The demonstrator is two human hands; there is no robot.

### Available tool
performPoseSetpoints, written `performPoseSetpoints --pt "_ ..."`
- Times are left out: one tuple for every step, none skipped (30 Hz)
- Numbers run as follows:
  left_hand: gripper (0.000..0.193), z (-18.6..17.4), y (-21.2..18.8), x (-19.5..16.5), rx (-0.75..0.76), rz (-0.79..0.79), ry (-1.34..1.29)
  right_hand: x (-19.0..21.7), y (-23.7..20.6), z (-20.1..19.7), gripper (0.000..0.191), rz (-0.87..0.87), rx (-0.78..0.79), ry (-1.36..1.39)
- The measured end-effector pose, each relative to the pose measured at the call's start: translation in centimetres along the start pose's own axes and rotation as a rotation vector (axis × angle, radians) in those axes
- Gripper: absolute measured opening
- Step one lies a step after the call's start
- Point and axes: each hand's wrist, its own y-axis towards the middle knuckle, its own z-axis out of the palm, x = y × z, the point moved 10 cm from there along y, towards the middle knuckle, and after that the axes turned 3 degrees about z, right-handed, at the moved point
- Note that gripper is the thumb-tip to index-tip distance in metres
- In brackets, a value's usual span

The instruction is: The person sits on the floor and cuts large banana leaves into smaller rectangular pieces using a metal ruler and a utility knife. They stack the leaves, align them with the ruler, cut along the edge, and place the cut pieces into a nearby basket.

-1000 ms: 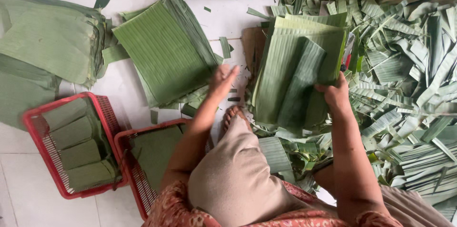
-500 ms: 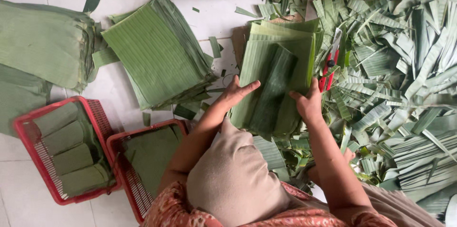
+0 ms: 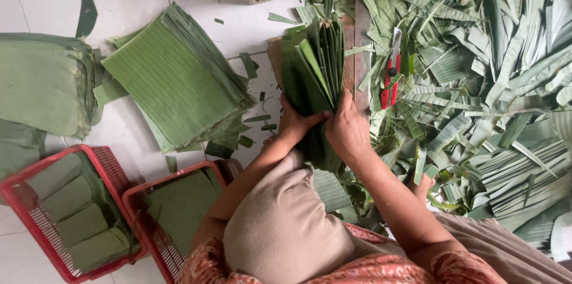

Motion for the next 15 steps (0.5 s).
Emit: performPoseSetpoints --pt "0.126 0.1 0.4 0.8 0.016 -0.034 -0.031 0.2 0.1 0.0 0.065 -0.043 -0.009 0.01" --pt "0.121 0.3 0.7 1.6 0.032 -0.065 -0.063 0.1 0.3 0.0 0.068 -0.085 -0.02 0.018" --pt "0.108 0.1 1.0 1.9 0.015 -0.063 -0.158 -1.6 0.8 0.6 0.068 0.006 0.037 0.027" --pt "0.095 -0.2 1.3 2.2 -0.002 -0.061 -0.253 -3.7 1.3 1.1 0.068 0.097 0.095 0.036" --pt "0.083 -0.6 1.5 2.5 -0.019 -0.06 -0.347 -5.9 1.7 1.6 0.069 0.188 0.152 0.047" --pt "0.077 -0.9 1.5 3.4 0.013 -0.135 -0.402 -7.5 2.5 1.2 0.069 0.182 0.131 0.218" --pt "0.07 -1.3 1.5 4.2 0.046 -0.21 -0.455 -9.3 3.4 0.8 0.069 0.174 0.108 0.39" --pt "0.065 -1.4 1.3 4.9 0.079 -0.287 -0.507 -10.8 3.7 0.8 0.069 0.165 0.083 0.562" --pt "0.061 -1.2 1.3 4.8 0.13 -0.304 -0.527 -13.5 3.3 2.5 0.071 0.355 0.146 0.768" --pt "0.057 -0.9 1.1 4.7 0.181 -0.321 -0.547 -15.7 2.5 4.3 0.073 0.547 0.208 0.971" --pt "0.053 -0.3 1.0 4.8 0.234 -0.34 -0.567 -17.1 1.4 6.3 0.076 0.74 0.27 1.173" --pt "0.051 0.0 1.3 4.8 0.231 -0.337 -0.441 -17.7 1.6 6.1 0.077 0.692 0.213 1.116" --pt "0.048 0.5 1.5 4.5 0.223 -0.332 -0.318 -17.9 1.6 5.9 0.079 0.642 0.161 1.055" --pt "0.046 0.7 1.4 4.2 0.213 -0.332 -0.193 -18.0 1.4 5.4 0.081 0.597 0.115 0.995" --pt "0.044 0.6 1.2 3.0 0.21 -0.262 -0.089 -17.0 1.4 4.6 0.076 0.467 0.093 0.995"
